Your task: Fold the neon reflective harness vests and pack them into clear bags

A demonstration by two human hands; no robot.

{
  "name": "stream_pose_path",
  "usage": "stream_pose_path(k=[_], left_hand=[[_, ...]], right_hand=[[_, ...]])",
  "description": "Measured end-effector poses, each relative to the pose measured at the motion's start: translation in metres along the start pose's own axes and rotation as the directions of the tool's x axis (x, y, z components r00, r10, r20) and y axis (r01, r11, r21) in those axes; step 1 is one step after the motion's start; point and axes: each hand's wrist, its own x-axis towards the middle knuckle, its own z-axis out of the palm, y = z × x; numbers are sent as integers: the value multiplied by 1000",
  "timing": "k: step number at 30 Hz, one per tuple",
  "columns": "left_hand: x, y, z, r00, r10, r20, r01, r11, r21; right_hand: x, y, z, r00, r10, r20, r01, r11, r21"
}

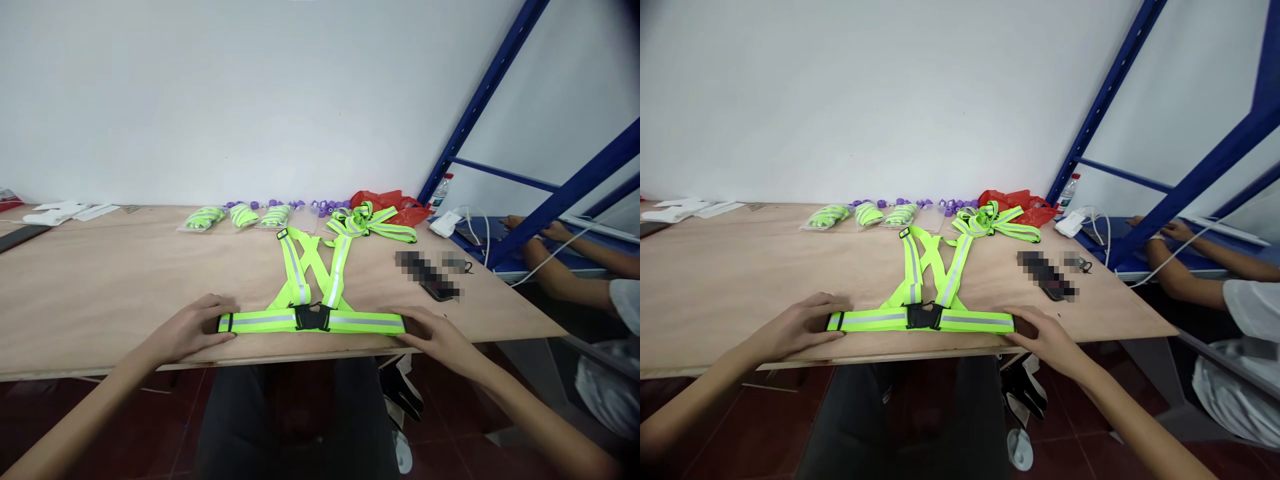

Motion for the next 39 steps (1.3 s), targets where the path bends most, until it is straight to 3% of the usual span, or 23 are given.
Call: stream_pose_path(k=[10,16,22,34,39], left_hand=[[-6,-7,5,998,-9,-60,10,1000,17],[-7,-8,5,998,-17,-54,19,999,33],[-4,0,-2,999,3,-41,-2,999,36],[-2,-3,-11,1000,16,-4,-16,1000,12],[-12,-8,-6,998,51,24,-52,997,61]], right_hand=[[-2,0,6,993,-96,68,102,990,-101],[-3,3,10,997,-74,-11,73,997,-35],[0,-10,3,998,-45,-36,46,999,27],[22,-13,-16,992,-57,111,72,988,-134],[18,2,-15,990,-63,126,86,978,-188]])
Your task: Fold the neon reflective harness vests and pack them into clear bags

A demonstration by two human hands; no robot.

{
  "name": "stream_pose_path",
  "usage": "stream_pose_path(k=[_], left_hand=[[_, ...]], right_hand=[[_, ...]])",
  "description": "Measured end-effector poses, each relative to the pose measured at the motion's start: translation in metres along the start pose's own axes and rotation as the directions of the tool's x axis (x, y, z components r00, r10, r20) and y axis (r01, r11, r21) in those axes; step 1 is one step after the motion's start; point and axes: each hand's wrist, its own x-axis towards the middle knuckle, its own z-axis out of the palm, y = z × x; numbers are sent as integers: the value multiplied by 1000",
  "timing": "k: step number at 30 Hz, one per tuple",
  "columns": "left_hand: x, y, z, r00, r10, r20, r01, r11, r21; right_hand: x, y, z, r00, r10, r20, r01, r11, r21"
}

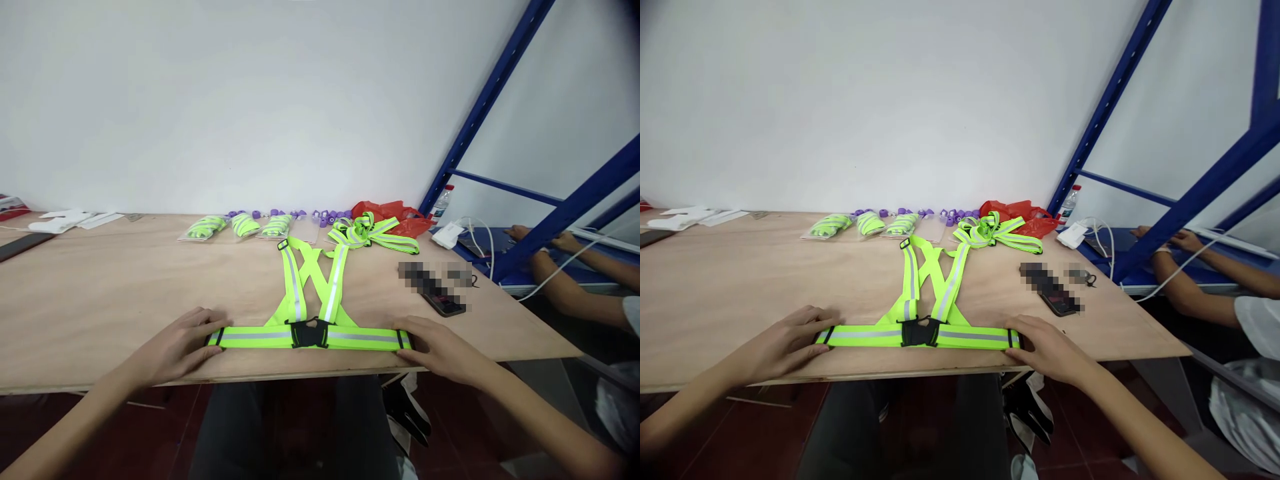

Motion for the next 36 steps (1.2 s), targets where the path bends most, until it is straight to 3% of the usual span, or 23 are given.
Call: stream_pose_path(k=[4,8,11,14,17,19,21,24,27,31,36], left_hand=[[-7,-2,11,999,11,-36,-10,999,44],[-11,-13,10,996,-7,-91,15,996,89],[-11,-6,0,951,-11,-310,45,994,103],[3,39,2,833,27,-553,9,998,62],[33,105,33,868,190,-459,-157,981,110],[54,140,64,896,215,-389,-136,966,220],[69,156,93,895,185,-407,-42,941,335],[76,155,119,858,237,-455,3,885,466],[71,145,122,835,295,-464,-8,851,526],[67,142,115,826,286,-486,3,859,512],[71,141,119,804,274,-528,14,879,477]], right_hand=[[-7,9,8,999,32,-16,-32,999,-20],[-10,-5,10,998,56,-25,-56,998,4],[-6,-16,1,996,82,47,-84,995,48],[14,-16,-17,992,109,62,-118,979,165],[59,-10,-34,992,111,-54,-99,977,191],[99,-6,-37,979,160,-123,-148,984,98],[139,-3,-32,965,214,-151,-205,976,72],[189,-1,-14,937,286,-200,-278,958,65],[224,-3,5,909,351,-225,-343,936,76],[249,-6,17,907,364,-212,-349,931,105],[268,4,17,886,406,-224,-375,912,166]])
